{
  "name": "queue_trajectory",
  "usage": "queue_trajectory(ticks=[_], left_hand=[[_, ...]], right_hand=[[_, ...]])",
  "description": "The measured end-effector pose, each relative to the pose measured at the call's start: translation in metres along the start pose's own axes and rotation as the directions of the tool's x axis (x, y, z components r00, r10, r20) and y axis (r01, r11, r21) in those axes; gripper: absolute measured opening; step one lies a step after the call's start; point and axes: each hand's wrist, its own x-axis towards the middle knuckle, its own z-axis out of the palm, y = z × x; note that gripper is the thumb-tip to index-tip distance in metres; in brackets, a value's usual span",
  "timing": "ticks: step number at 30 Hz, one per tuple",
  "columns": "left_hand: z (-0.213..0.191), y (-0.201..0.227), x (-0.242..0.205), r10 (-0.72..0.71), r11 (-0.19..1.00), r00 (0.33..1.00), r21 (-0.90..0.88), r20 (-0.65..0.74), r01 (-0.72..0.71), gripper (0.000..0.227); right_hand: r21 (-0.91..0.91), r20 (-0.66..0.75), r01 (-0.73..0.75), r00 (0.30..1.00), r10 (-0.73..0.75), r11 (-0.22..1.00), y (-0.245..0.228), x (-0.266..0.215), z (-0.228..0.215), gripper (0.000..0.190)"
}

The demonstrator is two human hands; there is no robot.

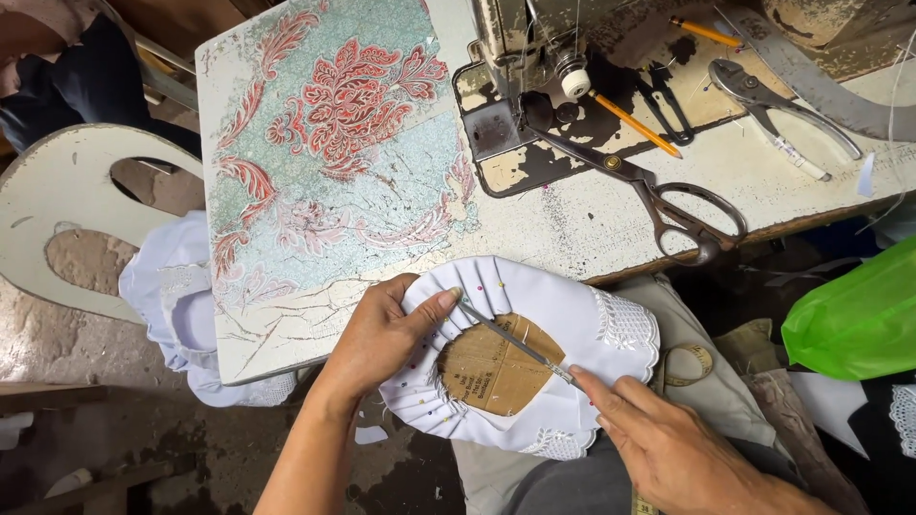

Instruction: The person pins a white fabric piece around a cardboard template, then uses a seam ripper to make small cuts along the pinned edge. The person repeats pinning and cutting actions on the same fabric piece.

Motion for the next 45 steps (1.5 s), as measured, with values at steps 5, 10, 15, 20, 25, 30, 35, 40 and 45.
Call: queue_trajectory(ticks=[5,10,15,20,25,30,35,40,45], left_hand=[[0.0,-0.008,-0.001,0.037,0.999,0.999,-0.01,-0.026,-0.037,0.027],[0.002,-0.009,-0.001,-0.008,0.999,0.997,-0.042,-0.07,0.005,0.025],[0.007,-0.002,-0.006,-0.046,0.993,0.995,-0.116,-0.084,0.036,0.02],[0.004,-0.007,-0.003,-0.013,0.996,0.996,-0.085,-0.088,0.006,0.024],[0.003,-0.01,-0.002,0.017,0.996,0.998,-0.088,-0.068,-0.023,0.02],[0.005,-0.005,-0.005,0.013,0.996,0.998,-0.091,-0.06,-0.019,0.019],[0.005,-0.007,-0.005,0.048,0.998,0.997,-0.044,-0.061,-0.051,0.021],[0.009,-0.002,-0.009,0.022,1.0,0.998,0.003,-0.06,-0.022,0.014],[0.014,0.009,-0.007,0.079,0.985,0.996,0.154,-0.046,-0.071,0.021]], right_hand=[[0.064,0.099,-0.003,0.995,-0.004,0.998,0.009,-0.01,-0.005,0.057],[0.084,0.212,-0.091,0.975,0.071,0.992,0.019,-0.02,-0.003,0.061],[0.11,0.144,-0.154,0.98,0.137,0.982,0.019,-0.028,-0.008,0.061],[0.007,0.089,-0.213,0.973,0.212,0.977,0.018,-0.027,-0.01,0.06],[0.038,0.019,-0.074,0.997,0.074,0.997,0.011,-0.023,-0.014,0.061],[-0.07,-0.001,-0.033,0.999,0.033,0.997,0.0,-0.005,-0.035,0.062],[-0.224,0.18,-0.138,0.967,0.18,0.965,0.004,0.019,-0.071,0.063],[-0.313,0.207,-0.078,0.967,0.149,0.946,-0.008,0.033,-0.077,0.062],[-0.126,0.133,-0.12,0.982,0.137,0.985,-0.019,0.043,-0.058,0.06]])
